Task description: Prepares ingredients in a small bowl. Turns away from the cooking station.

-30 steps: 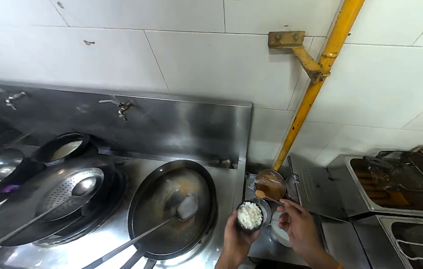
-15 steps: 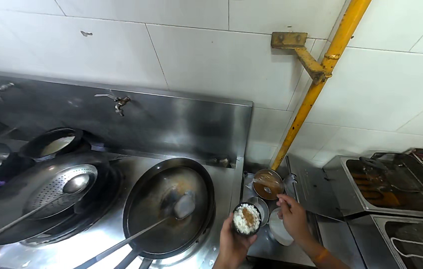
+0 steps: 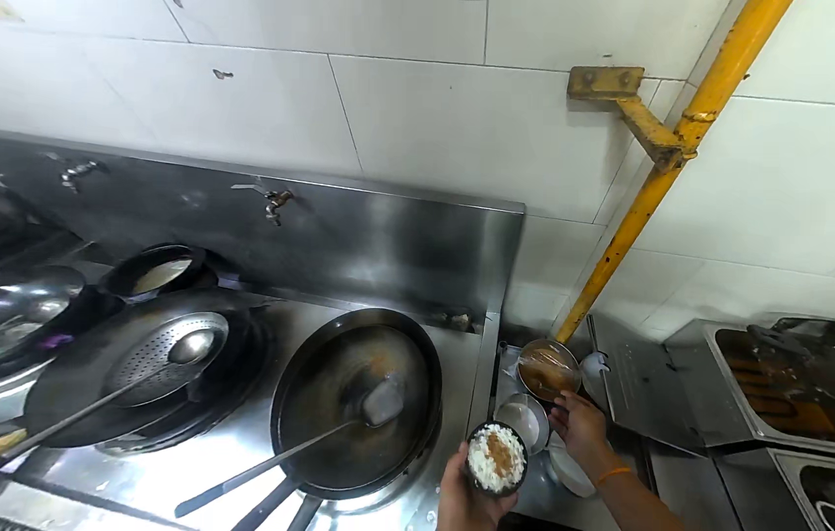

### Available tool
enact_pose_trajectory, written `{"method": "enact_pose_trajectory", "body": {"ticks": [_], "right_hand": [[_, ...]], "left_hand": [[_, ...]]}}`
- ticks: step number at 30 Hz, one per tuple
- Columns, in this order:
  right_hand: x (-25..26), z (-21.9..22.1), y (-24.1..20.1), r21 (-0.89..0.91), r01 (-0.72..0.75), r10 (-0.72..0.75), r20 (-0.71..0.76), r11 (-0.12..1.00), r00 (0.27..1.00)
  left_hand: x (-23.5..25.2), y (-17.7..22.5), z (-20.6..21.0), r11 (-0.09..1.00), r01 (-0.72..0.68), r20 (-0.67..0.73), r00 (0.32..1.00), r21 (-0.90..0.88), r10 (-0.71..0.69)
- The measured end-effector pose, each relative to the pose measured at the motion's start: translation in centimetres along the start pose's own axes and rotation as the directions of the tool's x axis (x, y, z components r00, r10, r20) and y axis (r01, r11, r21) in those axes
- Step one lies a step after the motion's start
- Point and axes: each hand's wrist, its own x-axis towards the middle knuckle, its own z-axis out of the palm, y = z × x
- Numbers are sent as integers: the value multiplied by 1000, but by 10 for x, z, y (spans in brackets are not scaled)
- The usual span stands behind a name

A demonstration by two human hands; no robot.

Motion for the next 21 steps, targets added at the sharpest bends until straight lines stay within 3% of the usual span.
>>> {"method": "enact_pose_trajectory", "body": {"ticks": [4,15,17,18,19,21], "right_hand": [[-16,-13,-2,221,-53,39,69,974,997],[-112,-37,-36,191,-61,10,256,980,967],[-134,-39,-35,83,58,-82,331,995,940],[-142,-42,-32,3,195,-180,394,981,901],[-147,-46,-28,-85,379,-295,482,921,825],[-148,-53,-20,-200,746,-472,664,636,580]], "left_hand": [[10,5,-2,1000,14,-2,1000,24,-14],[33,7,5,997,68,-5,998,35,-68],[32,8,9,996,69,0,998,50,-69],[31,8,11,996,65,1,998,62,-66],[30,8,13,995,58,7,998,78,-58],[28,8,15,995,45,27,999,90,-48]]}}
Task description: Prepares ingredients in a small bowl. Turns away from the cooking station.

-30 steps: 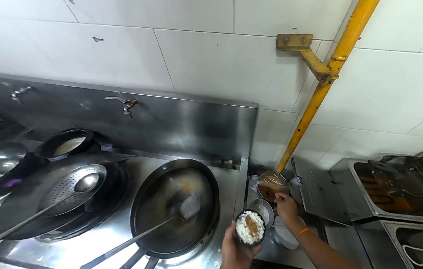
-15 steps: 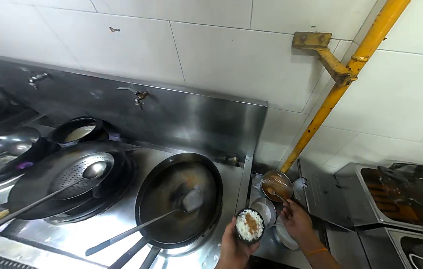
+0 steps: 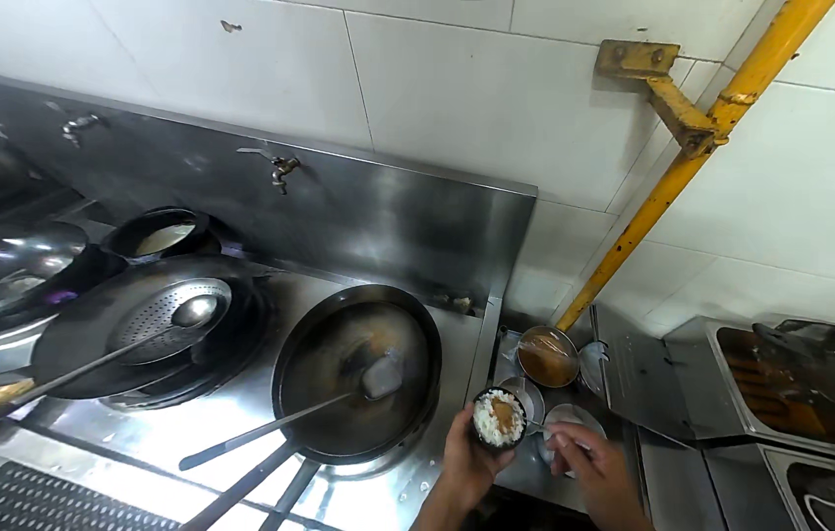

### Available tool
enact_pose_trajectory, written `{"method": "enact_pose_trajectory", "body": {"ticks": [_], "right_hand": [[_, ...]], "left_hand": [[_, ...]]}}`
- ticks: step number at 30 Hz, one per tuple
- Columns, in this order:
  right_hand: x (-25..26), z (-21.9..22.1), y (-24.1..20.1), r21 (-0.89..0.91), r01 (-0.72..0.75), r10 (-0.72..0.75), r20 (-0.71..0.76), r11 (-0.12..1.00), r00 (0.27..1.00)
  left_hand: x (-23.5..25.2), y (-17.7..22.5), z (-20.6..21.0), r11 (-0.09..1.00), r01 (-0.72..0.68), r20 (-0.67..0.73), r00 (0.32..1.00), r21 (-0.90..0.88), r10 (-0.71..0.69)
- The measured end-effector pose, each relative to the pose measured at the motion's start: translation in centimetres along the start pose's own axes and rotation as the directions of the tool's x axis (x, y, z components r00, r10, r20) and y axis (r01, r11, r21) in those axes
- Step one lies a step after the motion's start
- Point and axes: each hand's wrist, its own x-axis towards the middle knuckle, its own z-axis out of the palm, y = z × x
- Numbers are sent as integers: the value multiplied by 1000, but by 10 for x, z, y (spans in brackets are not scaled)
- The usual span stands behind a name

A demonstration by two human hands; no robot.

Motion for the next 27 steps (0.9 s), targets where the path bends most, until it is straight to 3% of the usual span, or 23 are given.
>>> {"method": "enact_pose_trajectory", "body": {"ticks": [2,4,6,9,13,18,23,27], "right_hand": [[1,-3,7,-240,228,-220,61,944,974],[7,-5,7,-256,252,-266,-22,933,964],[22,-8,13,-226,179,-217,-159,958,963],[58,-12,56,-244,-42,-40,-320,969,947],[99,-10,121,-263,-343,227,-386,902,894],[116,3,136,118,-517,517,-401,848,756],[104,-3,115,412,-460,611,-418,787,672],[81,-4,82,554,-389,638,-376,736,672]], "left_hand": [[0,0,-1,1000,-1,15,1000,-8,2],[0,1,-1,1000,-5,6,1000,-16,5],[1,1,-1,1000,-10,0,1000,-27,10],[-1,2,-1,999,-14,15,1000,-51,14],[-6,-1,-1,998,-18,-1,1000,-62,18],[-13,-6,-6,998,-21,-21,1000,-63,20],[-14,-6,-11,997,-23,-31,999,-69,21],[-7,-5,-14,998,-5,-43,999,-56,3]]}}
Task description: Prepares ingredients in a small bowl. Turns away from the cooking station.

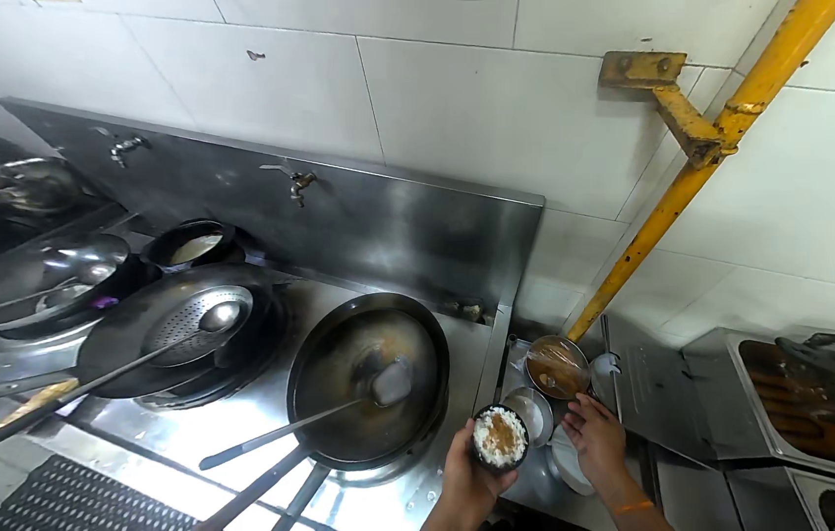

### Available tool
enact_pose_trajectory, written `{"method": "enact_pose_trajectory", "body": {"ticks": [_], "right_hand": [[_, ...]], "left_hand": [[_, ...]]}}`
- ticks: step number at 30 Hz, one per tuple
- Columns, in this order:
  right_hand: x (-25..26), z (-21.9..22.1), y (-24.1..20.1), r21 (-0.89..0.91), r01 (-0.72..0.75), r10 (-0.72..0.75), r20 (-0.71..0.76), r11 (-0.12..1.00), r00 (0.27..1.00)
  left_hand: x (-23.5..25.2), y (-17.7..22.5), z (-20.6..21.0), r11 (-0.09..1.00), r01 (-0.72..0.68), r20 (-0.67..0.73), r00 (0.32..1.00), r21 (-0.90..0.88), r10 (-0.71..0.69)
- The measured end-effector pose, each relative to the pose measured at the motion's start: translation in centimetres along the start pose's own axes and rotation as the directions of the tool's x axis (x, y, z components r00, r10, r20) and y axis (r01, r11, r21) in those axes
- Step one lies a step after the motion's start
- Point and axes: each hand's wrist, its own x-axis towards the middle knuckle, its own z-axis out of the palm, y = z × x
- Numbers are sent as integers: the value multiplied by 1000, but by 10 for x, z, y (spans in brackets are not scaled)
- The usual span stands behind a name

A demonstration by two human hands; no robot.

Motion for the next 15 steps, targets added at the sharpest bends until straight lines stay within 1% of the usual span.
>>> {"method": "enact_pose_trajectory", "body": {"ticks": [3,5,7,8,9,11,12,13,14,15], "right_hand": [[-42,-6,-16,76,-2,-5,92,997,996],[-71,-11,-26,59,17,-27,172,998,985],[-94,-20,-28,2,114,-110,284,993,952],[-102,-24,-27,-37,207,-182,353,978,918],[-108,-29,-24,-83,332,-268,427,939,864],[-115,-35,-17,-170,576,-408,550,800,729],[-116,-37,-14,-201,646,-444,578,736,685],[-117,-38,-13,-207,661,-452,583,721,676],[-118,-37,-13,-188,614,-427,564,767,706],[-119,-35,-14,-141,510,-373,525,848,765]], "left_hand": [[4,2,1,1000,3,1,1000,24,-3],[7,3,2,1000,18,-9,1000,23,-18],[9,4,4,999,29,-10,1000,25,-29],[9,4,6,999,33,-7,999,26,-33],[10,4,6,999,36,-1,999,28,-36],[11,4,7,998,47,11,999,32,-47],[11,4,8,998,49,13,999,30,-49],[11,4,8,998,53,13,999,25,-53],[11,4,9,998,55,8,998,24,-55],[11,4,9,998,54,3,999,23,-55]]}}
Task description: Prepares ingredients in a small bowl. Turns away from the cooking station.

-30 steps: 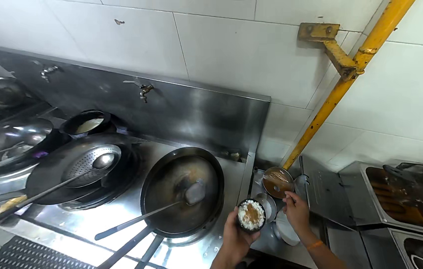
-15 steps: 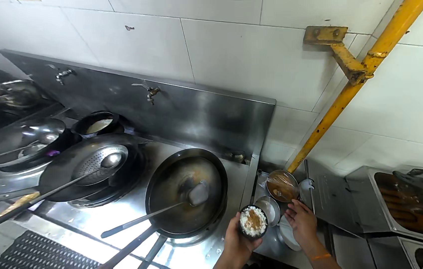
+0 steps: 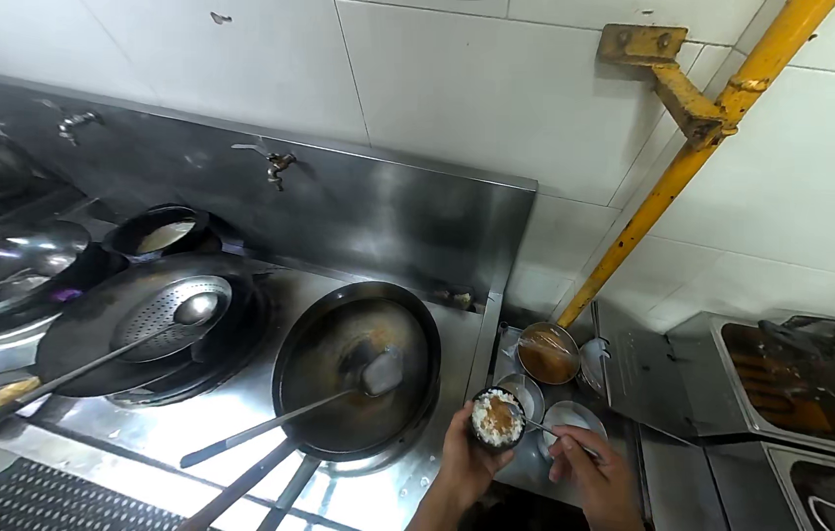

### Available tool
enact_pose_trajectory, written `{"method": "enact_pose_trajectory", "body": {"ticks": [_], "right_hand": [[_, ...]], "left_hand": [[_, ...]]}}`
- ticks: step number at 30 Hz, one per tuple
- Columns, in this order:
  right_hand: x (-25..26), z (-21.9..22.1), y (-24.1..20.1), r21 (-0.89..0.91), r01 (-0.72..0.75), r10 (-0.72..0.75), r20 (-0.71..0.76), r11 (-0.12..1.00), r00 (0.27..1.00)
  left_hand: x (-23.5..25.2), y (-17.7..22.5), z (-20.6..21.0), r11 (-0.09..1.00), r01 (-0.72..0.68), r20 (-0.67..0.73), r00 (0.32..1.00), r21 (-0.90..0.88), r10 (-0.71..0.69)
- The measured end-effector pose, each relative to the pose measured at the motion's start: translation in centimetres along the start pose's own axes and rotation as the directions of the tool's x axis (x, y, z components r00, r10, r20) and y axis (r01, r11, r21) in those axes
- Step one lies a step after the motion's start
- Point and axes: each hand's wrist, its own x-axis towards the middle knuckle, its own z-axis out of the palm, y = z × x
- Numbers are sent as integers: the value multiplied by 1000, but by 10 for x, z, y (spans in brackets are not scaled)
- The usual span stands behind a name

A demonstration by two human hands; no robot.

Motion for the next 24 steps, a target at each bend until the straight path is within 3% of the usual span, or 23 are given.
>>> {"method": "enact_pose_trajectory", "body": {"ticks": [3,6,8,9,11,18,24], "right_hand": [[12,2,-14,348,-256,310,-108,902,945],[34,-4,-21,410,-236,344,-212,881,915],[53,-15,-8,217,-157,219,-300,963,928],[62,-22,6,23,-108,110,-340,994,934],[72,-34,32,-300,-85,-33,-367,950,930],[49,-30,56,-334,-161,68,-275,929,959],[63,-19,106,-504,-275,223,-163,819,961]], "left_hand": [[-3,0,-1,1000,-4,15,1000,-18,5],[-8,1,-2,999,-12,21,1000,-36,13],[-13,2,-5,999,-23,14,1000,-47,24],[-16,2,-8,998,-32,8,999,-50,32],[-22,2,-14,997,-53,-2,999,-54,53],[-51,5,-46,986,-138,-78,988,-93,131],[-74,7,-54,979,-170,-136,979,-116,154]]}}
